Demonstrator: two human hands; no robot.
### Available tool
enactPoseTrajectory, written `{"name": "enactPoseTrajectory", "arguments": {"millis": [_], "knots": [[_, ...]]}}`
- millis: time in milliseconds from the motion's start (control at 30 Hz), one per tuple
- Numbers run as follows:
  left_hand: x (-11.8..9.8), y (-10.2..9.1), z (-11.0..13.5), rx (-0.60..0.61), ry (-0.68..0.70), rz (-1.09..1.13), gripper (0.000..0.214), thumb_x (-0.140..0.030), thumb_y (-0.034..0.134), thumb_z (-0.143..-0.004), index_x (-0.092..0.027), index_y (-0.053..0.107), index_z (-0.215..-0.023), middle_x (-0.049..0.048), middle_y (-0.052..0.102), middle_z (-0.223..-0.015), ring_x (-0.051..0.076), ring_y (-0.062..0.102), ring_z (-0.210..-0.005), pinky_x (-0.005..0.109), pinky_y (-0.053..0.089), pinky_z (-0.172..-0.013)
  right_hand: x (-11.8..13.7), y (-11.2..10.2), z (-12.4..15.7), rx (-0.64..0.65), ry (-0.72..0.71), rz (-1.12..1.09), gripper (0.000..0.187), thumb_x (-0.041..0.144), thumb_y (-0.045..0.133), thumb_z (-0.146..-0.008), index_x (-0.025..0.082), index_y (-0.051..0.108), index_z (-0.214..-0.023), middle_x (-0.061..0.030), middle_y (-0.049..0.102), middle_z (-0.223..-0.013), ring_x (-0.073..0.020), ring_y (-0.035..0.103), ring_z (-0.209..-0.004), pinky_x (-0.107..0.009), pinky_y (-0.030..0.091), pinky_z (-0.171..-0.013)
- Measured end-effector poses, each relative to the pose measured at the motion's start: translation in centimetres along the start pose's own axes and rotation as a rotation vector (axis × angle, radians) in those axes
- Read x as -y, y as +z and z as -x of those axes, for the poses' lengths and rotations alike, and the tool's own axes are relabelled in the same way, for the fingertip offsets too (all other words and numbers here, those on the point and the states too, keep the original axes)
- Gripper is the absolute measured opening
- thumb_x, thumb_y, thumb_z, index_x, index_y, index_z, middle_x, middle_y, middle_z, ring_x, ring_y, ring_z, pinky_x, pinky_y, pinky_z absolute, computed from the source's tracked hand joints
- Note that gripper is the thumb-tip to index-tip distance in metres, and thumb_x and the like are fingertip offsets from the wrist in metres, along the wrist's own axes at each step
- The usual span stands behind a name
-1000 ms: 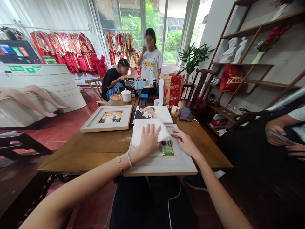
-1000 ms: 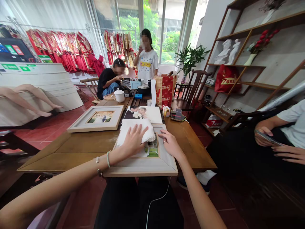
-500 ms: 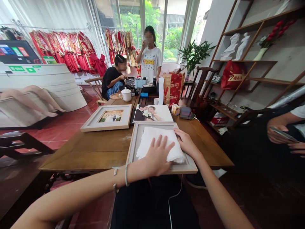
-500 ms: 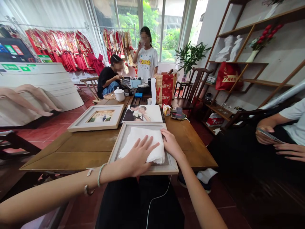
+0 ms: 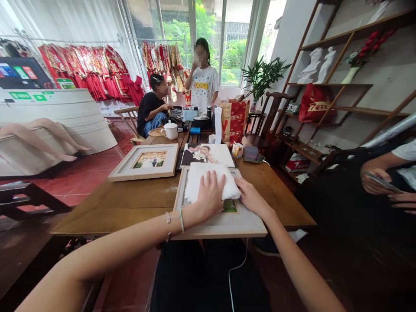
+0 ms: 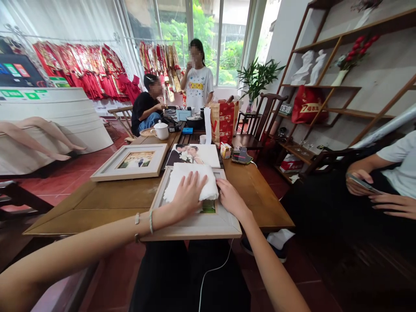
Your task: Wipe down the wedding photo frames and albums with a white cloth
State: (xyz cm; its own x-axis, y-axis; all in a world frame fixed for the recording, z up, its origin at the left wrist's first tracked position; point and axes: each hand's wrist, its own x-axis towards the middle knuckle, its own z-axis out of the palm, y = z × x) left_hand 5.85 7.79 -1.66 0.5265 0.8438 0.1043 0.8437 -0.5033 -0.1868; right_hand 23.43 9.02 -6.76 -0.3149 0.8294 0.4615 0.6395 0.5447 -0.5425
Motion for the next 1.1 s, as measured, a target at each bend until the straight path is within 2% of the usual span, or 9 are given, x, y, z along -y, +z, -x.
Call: {"name": "enactPoseTrajectory", "arguments": {"millis": [100, 267, 333, 433, 600, 700, 767, 900, 1100], "knots": [[1.1, 0.8, -3.0, -0.055, 0.055, 0.006, 0.074, -0.026, 0.062, -0.077, -0.014, 0.027, -0.141, 0.0204, 0.028, -0.146, 0.036, 0.022, -0.135, 0.05, 0.026, -0.105, 0.1, 0.1, 0.0, -0.028, 0.028, 0.012, 0.052, -0.005, 0.034, -0.067, 0.016, 0.062, -0.106, -0.0097, 0.063, -0.11, -0.0208, 0.054, -0.107, -0.037, 0.04, -0.097], [3.9, 1.6, -6.8, -0.026, 0.459, 0.13, 0.061, -0.019, 0.047, -0.084, -0.019, 0.027, -0.141, 0.0097, 0.022, -0.151, 0.025, 0.015, -0.139, 0.047, 0.016, -0.11, -0.1, 0.2, 0.0, -0.078, 0.093, 0.09, 0.042, -0.003, 0.034, -0.068, 0.013, 0.06, -0.097, -0.013, 0.061, -0.104, -0.0231, 0.056, -0.1, -0.036, 0.042, -0.091], [4.9, 1.9, -7.6, 0.006, 0.575, 0.19, 0.06, -0.021, 0.042, -0.085, -0.018, 0.024, -0.143, 0.0068, 0.023, -0.151, 0.02, 0.012, -0.14, 0.044, 0.011, -0.112, -0.2, 0.2, 0.1, -0.103, 0.1, 0.11, 0.041, -0.002, 0.034, -0.068, 0.014, 0.058, -0.097, -0.0118, 0.06, -0.102, -0.0222, 0.056, -0.097, -0.035, 0.043, -0.088], [5.7, 2.0, -7.6, 0.036, 0.649, 0.244, 0.062, -0.022, 0.042, -0.085, -0.018, 0.022, -0.143, 0.0051, 0.024, -0.15, 0.018, 0.009, -0.14, 0.043, 0.006, -0.113, -0.2, 0.2, 0.1, -0.124, 0.132, 0.106, 0.038, -0.002, 0.033, -0.069, 0.016, 0.056, -0.093, -0.0092, 0.059, -0.093, -0.0205, 0.056, -0.088, -0.033, 0.045, -0.082], [4.3, 0.5, -3.5, 0.125, 0.577, 0.301, 0.057, -0.024, 0.042, -0.084, -0.018, 0.03, -0.14, 0.0051, 0.027, -0.149, 0.02, 0.013, -0.14, 0.045, 0.01, -0.113, -0.3, 0.3, 0.2, -0.138, 0.132, 0.062, 0.037, 0.0, 0.033, -0.069, 0.016, 0.056, -0.095, -0.01, 0.059, -0.096, -0.0209, 0.056, -0.092, -0.034, 0.045, -0.084], [1.4, -1.0, 1.0, 0.144, 0.406, 0.329, 0.051, -0.028, 0.04, -0.086, -0.016, 0.039, -0.135, 0.0077, 0.032, -0.147, 0.026, 0.021, -0.137, 0.048, 0.017, -0.111, -0.8, 0.6, 0.3, -0.129, 0.144, 0.044, 0.041, 0.002, 0.036, -0.071, 0.016, 0.056, -0.103, -0.0124, 0.059, -0.11, -0.0218, 0.055, -0.104, -0.037, 0.043, -0.093], [-0.9, -1.9, 4.0, 0.135, 0.361, 0.366, 0.058, -0.032, 0.045, -0.083, -0.014, 0.035, -0.137, 0.0105, 0.031, -0.148, 0.03, 0.021, -0.137, 0.051, 0.018, -0.11, -1.3, 0.7, 0.6, -0.134, 0.161, 0.044, 0.043, 0.003, 0.037, -0.072, 0.016, 0.057, -0.108, -0.0133, 0.058, -0.118, -0.0225, 0.053, -0.112, -0.039, 0.039, -0.099], [-3.8, -3.4, 8.1, 0.102, 0.44, 0.374, 0.07, -0.035, 0.055, -0.076, -0.01, 0.032, -0.137, 0.0149, 0.028, -0.148, 0.034, 0.016, -0.137, 0.052, 0.016, -0.111, -3.0, 1.0, 0.7, -0.137, 0.11, 0.046, 0.048, 0.004, 0.04, -0.071, 0.019, 0.057, -0.114, -0.0101, 0.055, -0.128, -0.0216, 0.049, -0.121, -0.041, 0.037, -0.104], [-4.0, -2.7, 9.5, 0.003, 0.559, 0.266, 0.082, -0.035, 0.062, -0.07, -0.011, 0.026, -0.139, 0.0153, 0.021, -0.15, 0.034, 0.012, -0.138, 0.052, 0.016, -0.112, -4.8, 1.1, -0.6, -0.042, 0.148, 0.091, 0.045, 0.0, 0.043, -0.065, 0.016, 0.067, -0.101, -0.0115, 0.064, -0.115, -0.0232, 0.054, -0.117, -0.038, 0.042, -0.101]]}}
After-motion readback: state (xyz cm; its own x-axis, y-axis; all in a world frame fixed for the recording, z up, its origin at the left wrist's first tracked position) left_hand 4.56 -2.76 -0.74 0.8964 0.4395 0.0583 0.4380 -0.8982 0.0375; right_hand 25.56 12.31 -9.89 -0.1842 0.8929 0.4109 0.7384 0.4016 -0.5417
